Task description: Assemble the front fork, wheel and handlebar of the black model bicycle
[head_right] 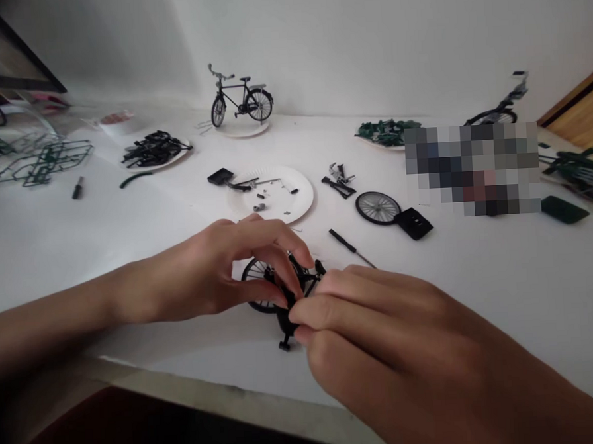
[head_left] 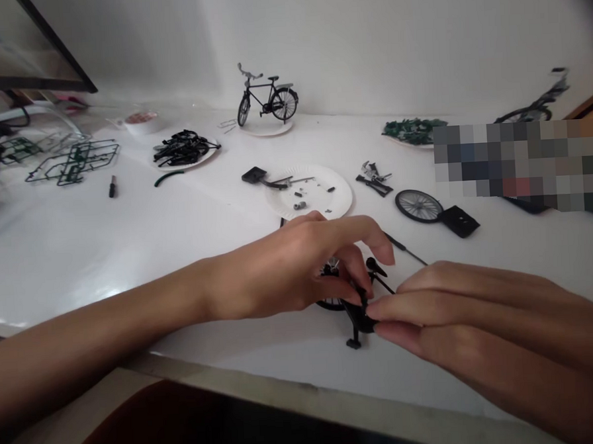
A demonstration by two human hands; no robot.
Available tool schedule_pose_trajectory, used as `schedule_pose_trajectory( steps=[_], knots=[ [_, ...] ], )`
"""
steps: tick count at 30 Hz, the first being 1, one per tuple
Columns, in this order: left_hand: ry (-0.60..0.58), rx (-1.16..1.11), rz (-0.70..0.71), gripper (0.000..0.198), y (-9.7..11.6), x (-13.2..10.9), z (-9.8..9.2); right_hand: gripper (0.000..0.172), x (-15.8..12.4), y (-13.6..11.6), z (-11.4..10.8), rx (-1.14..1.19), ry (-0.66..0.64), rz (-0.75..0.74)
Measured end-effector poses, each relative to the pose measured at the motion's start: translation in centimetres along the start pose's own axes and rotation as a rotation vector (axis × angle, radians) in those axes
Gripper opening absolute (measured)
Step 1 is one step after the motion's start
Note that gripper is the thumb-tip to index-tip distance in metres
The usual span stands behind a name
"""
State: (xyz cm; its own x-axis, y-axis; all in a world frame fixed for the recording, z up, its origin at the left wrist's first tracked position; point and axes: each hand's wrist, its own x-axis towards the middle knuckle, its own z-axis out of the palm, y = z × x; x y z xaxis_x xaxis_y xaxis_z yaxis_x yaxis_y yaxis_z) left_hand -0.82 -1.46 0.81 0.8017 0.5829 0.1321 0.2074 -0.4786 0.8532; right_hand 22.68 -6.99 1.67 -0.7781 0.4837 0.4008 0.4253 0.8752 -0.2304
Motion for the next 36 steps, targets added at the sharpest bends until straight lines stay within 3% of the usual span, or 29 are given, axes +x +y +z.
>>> schedule_pose_trajectory(
  steps=[3, 11, 16, 19, 22, 25, 28, 32, 36],
  knots=[
    [-0.012, 0.058, 0.022, 0.031, 0.0, 0.0, -0.1, 0.022, 0.1, 0.3, 0.3, 0.042, -0.056, -0.026],
    [-0.053, 0.054, 0.023, 0.032, 0.1, -0.1, 0.0, 0.027, 1.0, -0.2, 0.1, -0.023, -0.073, 0.000],
    [-0.042, 0.056, -0.004, 0.031, -0.1, -0.2, 0.1, 0.022, 1.3, -0.2, 0.2, 0.019, -0.044, -0.026],
    [-0.024, 0.056, 0.014, 0.031, -0.1, -0.2, 0.1, 0.012, 0.9, 0.5, 0.4, 0.078, -0.003, -0.007],
    [-0.034, 0.066, 0.014, 0.035, 0.2, -0.2, 0.1, 0.014, 0.3, 1.9, 0.4, 0.135, 0.094, 0.073],
    [-0.057, 0.066, 0.000, 0.041, 0.4, -0.2, -0.1, 0.015, 0.0, 3.8, 0.1, 0.055, 0.217, 0.176],
    [-0.062, 0.070, 0.024, 0.033, 0.4, -0.1, -0.3, 0.014, -0.1, 5.4, -0.4, -0.017, 0.275, 0.295],
    [-0.063, 0.143, 0.105, 0.018, 0.3, -0.1, -0.6, 0.014, 0.1, 5.4, -0.9, 0.054, 0.164, 0.427],
    [-0.067, 0.195, 0.135, 0.020, 0.2, -0.1, -0.7, 0.019, 0.8, 2.7, -0.5, 0.201, -0.058, 0.423]
  ],
)
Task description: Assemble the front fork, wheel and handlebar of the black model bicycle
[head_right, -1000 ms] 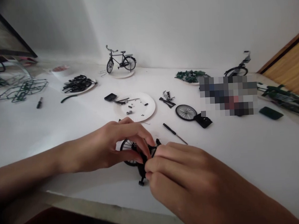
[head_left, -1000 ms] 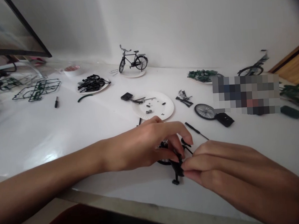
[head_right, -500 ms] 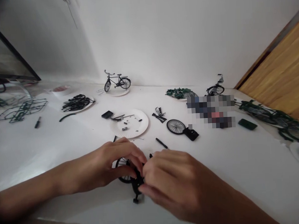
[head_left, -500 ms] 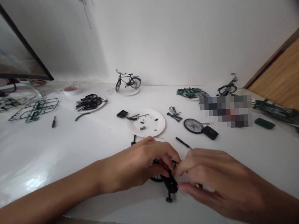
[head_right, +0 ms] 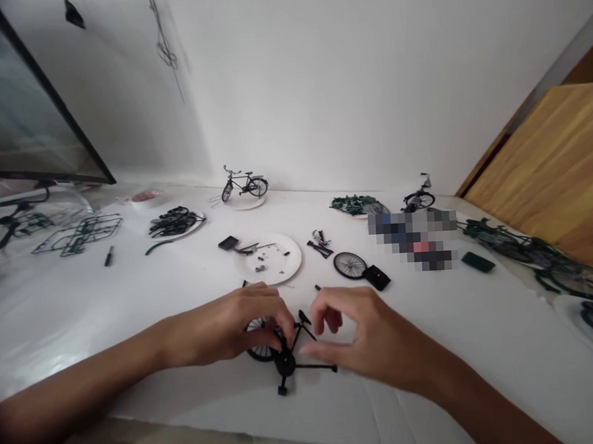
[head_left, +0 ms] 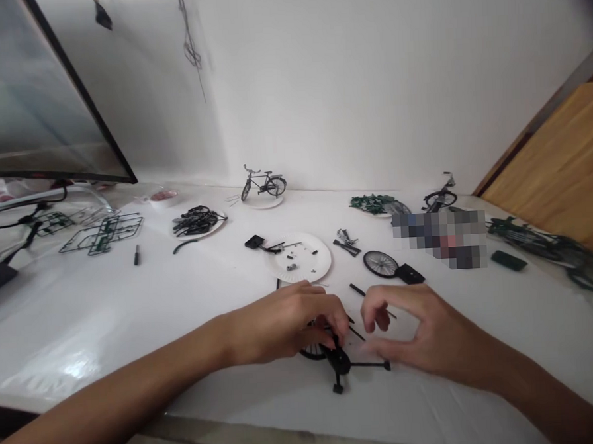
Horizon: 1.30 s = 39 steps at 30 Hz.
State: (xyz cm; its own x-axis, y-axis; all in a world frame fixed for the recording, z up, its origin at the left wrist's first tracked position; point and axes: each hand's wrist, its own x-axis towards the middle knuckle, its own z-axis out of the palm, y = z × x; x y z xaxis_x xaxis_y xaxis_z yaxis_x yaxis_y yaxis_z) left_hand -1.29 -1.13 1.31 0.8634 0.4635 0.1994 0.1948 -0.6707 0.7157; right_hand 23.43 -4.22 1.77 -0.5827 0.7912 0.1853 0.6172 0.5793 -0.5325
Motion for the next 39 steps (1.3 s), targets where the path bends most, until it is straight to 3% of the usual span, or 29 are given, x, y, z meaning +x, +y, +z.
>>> schedule_pose_trajectory(
  steps=[3, 7, 16, 28, 33, 36, 39],
  knots=[
    [0.018, -0.024, -0.008, 0.022, 0.0, -0.1, 0.1, 0.028, -0.1, -1.7, 1.6, 0.025, -0.023, -0.131],
    [0.043, -0.158, -0.077, 0.020, -0.1, -0.1, -0.2, 0.011, 0.2, -1.8, 3.0, -0.090, 0.087, -0.385],
    [0.005, -0.211, -0.205, 0.015, -0.7, -0.1, -1.8, 0.019, 0.3, -1.1, 3.3, -0.176, 0.218, -0.442],
    [-0.033, -0.102, -0.136, 0.015, -2.1, 0.1, -2.2, 0.020, 0.8, 0.5, 3.3, -0.227, 0.229, -0.469],
    [-0.033, -0.049, -0.094, 0.012, -2.0, 0.2, -2.2, 0.025, 0.9, 0.3, 2.9, -0.147, 0.168, -0.439],
    [-0.046, -0.025, -0.064, 0.010, -1.8, 0.3, -2.2, 0.021, 1.0, 0.6, 1.6, -0.112, 0.191, -0.348],
    [-0.059, -0.009, -0.055, 0.009, -1.6, 0.3, -2.2, 0.016, 0.9, 1.4, 0.1, -0.228, 0.225, -0.151]
  ],
)
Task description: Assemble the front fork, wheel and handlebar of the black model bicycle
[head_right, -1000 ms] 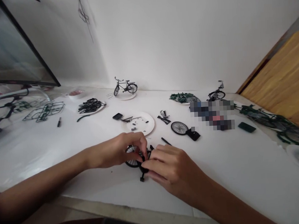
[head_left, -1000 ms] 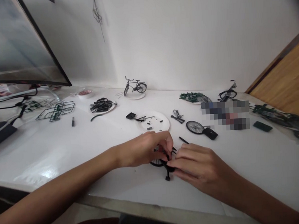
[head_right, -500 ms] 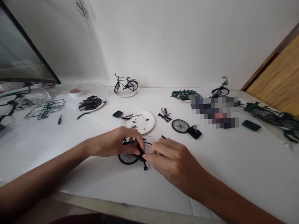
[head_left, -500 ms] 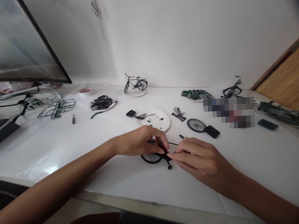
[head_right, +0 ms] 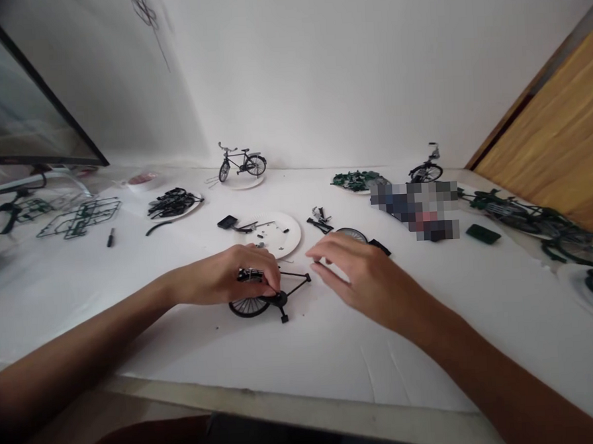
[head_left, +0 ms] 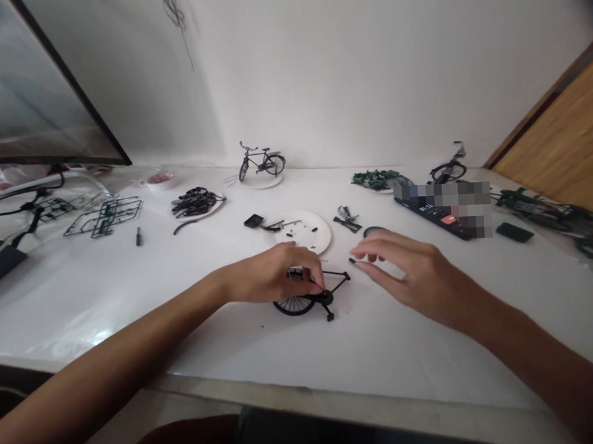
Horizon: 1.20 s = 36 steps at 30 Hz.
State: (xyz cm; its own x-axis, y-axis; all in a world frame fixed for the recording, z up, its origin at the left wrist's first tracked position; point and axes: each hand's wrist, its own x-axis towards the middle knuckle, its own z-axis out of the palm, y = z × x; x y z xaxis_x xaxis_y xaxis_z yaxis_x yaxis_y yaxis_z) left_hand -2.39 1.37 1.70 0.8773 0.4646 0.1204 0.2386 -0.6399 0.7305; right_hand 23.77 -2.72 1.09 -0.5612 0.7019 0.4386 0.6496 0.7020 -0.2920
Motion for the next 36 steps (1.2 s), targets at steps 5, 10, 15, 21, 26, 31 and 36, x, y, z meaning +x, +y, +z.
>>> schedule_pose_trajectory(
  steps=[5, 10, 15, 21, 26, 31, 36],
  knots=[
    [-0.002, 0.039, 0.048, 0.010, -0.1, 0.0, 0.0, 0.020, -0.3, 1.1, 0.2, -0.227, -0.199, 0.192],
    [-0.001, 0.077, 0.082, 0.010, -0.2, 0.0, 0.0, 0.022, -0.3, 0.9, 1.5, -0.274, -0.167, 0.237],
    [0.006, 0.133, 0.121, 0.010, 0.0, 0.0, -0.1, 0.022, -0.2, 0.3, 0.5, -0.089, 0.035, 0.297],
    [-0.016, 0.109, 0.129, 0.012, 0.1, 0.0, -0.1, 0.028, 0.3, -3.6, 0.3, 0.483, 0.301, 0.271],
    [-0.018, 0.097, 0.123, 0.012, -0.1, 0.0, -0.1, 0.046, 0.2, -5.1, 3.0, 0.615, 0.323, 0.202],
    [-0.024, 0.086, 0.140, 0.012, -0.2, 0.0, -0.2, 0.048, 0.2, -4.7, 3.8, 0.536, 0.368, 0.203],
    [-0.017, 0.096, 0.135, 0.011, -0.1, 0.0, -0.2, 0.046, 0.4, -4.5, 3.6, 0.505, 0.386, 0.253]
  ],
)
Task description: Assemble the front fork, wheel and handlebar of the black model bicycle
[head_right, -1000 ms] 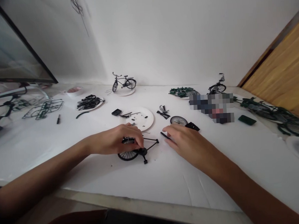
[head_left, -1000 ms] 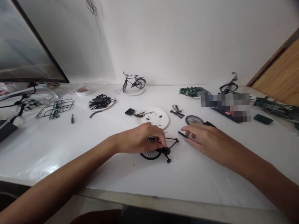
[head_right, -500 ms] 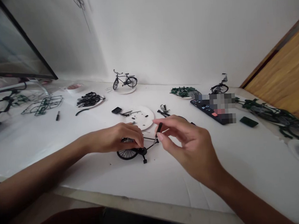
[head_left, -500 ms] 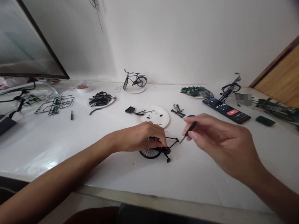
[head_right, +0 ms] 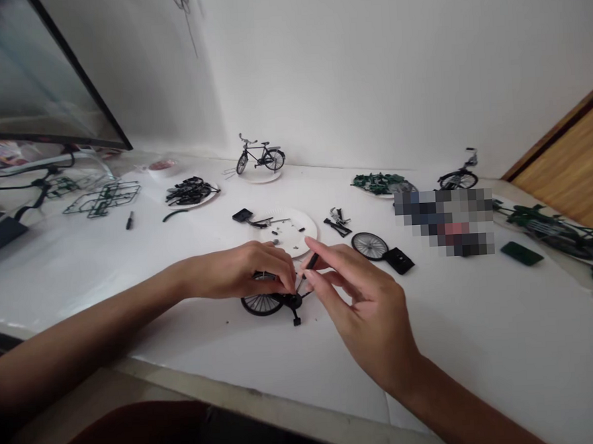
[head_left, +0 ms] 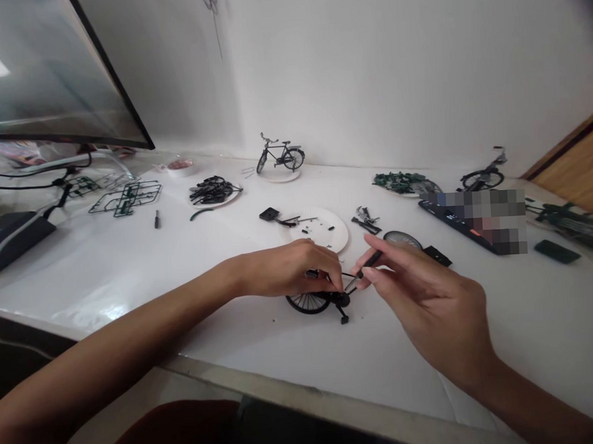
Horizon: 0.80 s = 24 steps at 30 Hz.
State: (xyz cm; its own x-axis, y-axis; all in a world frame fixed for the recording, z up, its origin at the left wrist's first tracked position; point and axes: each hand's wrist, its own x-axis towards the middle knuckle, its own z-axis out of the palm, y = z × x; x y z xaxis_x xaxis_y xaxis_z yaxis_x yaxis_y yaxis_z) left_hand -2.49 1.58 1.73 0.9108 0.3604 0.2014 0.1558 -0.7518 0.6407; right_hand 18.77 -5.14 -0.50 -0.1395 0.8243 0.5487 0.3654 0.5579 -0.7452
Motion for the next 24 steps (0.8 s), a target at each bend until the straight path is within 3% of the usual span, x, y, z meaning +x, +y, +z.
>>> schedule_pose_trajectory(
  steps=[17, 24],
  knots=[
    [0.011, -0.035, -0.012, 0.012, -0.16, 0.07, 0.11, 0.043, -0.05, -0.05, 0.05, -0.022, -0.064, 0.020],
    [0.003, -0.107, -0.084, 0.018, 0.05, -0.03, 0.24, 0.053, 0.04, 0.02, -0.12, -0.080, -0.101, -0.118]
  ],
)
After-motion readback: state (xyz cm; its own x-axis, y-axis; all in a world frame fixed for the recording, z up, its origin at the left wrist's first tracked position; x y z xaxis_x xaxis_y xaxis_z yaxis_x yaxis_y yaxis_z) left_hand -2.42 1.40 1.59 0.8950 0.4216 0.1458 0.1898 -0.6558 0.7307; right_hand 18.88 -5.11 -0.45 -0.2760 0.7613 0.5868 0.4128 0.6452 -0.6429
